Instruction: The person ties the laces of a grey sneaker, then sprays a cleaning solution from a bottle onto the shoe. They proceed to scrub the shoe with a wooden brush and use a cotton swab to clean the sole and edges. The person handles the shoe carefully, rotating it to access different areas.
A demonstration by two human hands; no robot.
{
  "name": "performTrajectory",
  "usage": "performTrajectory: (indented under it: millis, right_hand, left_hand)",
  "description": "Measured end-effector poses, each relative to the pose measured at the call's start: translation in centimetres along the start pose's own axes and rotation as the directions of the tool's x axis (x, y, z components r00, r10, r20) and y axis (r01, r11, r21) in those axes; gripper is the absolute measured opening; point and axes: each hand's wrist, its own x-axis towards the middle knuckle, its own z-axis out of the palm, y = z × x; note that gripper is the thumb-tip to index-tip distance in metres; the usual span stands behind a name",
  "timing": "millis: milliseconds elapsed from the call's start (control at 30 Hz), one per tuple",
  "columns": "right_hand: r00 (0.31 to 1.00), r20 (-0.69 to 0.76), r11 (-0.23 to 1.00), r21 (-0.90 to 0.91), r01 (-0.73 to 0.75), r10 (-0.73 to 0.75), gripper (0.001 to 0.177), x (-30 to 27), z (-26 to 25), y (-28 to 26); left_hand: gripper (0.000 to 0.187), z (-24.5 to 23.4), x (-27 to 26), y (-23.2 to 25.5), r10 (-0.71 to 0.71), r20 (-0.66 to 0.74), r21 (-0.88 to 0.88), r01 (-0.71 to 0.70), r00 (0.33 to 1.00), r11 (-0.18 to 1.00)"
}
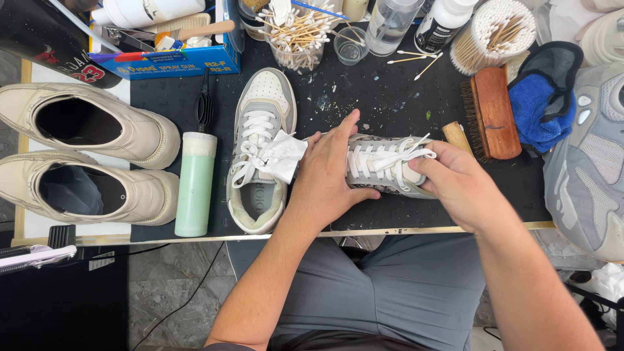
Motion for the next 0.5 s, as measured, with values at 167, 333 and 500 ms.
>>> performTrajectory:
  millis: [167, 333, 500]
  right_hand:
    - [0.994, 0.047, 0.915, -0.388, 0.111, -0.101, 0.029, 0.2, -0.6, 0.4]
    - [0.984, 0.16, 0.994, 0.068, -0.084, 0.072, 0.036, 0.5, -0.6, -0.2]
    - [0.963, 0.226, 0.954, 0.225, -0.196, 0.144, 0.038, 1.2, -0.7, -0.9]
  left_hand:
    - [0.135, -0.3, -1.2, -0.2, -0.074, -0.109, 0.019, 0.076, 0.991, 0.997]
    - [0.138, 0.0, -1.3, -0.4, -0.124, -0.106, -0.098, 0.114, 0.987, 0.989]
    - [0.134, 0.0, -1.2, -0.4, -0.107, -0.118, -0.103, 0.095, 0.987, 0.99]
